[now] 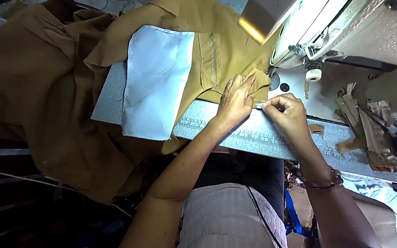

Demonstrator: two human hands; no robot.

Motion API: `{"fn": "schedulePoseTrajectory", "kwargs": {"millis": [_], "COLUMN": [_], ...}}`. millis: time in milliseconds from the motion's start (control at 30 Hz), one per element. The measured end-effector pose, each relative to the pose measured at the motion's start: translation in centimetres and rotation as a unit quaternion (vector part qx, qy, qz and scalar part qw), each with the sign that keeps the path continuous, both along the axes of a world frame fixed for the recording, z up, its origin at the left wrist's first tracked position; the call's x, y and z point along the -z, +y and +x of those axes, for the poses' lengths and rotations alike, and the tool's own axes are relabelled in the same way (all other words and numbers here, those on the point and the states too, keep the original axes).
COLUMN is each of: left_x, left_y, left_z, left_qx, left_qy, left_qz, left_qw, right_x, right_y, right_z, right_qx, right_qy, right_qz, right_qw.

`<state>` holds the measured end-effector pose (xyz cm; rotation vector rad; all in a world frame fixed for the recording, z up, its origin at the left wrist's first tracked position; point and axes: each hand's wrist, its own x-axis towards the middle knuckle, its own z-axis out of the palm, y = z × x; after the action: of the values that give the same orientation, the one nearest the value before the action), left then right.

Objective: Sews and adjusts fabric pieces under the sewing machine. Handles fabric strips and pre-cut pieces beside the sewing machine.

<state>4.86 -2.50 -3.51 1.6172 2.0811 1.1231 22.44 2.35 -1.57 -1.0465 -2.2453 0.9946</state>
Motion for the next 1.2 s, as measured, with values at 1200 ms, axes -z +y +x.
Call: {"fn": "schedulePoseTrajectory", "kwargs": {"millis": [1200], "left_x": [0.4], "left_y": [-0.2], "left_z": [0.4], "left_qx": [0.013], "left_qy": [0.043], "left_qz": [0.016], "left_qw": [0.999], "right_x": [2.1], "right_y": [0.4], "right_z": [0.7], "right_qx": [-0.049], "right_qy": [-0.073], "right_qz": [0.247], "right_qw": [0.965]}}
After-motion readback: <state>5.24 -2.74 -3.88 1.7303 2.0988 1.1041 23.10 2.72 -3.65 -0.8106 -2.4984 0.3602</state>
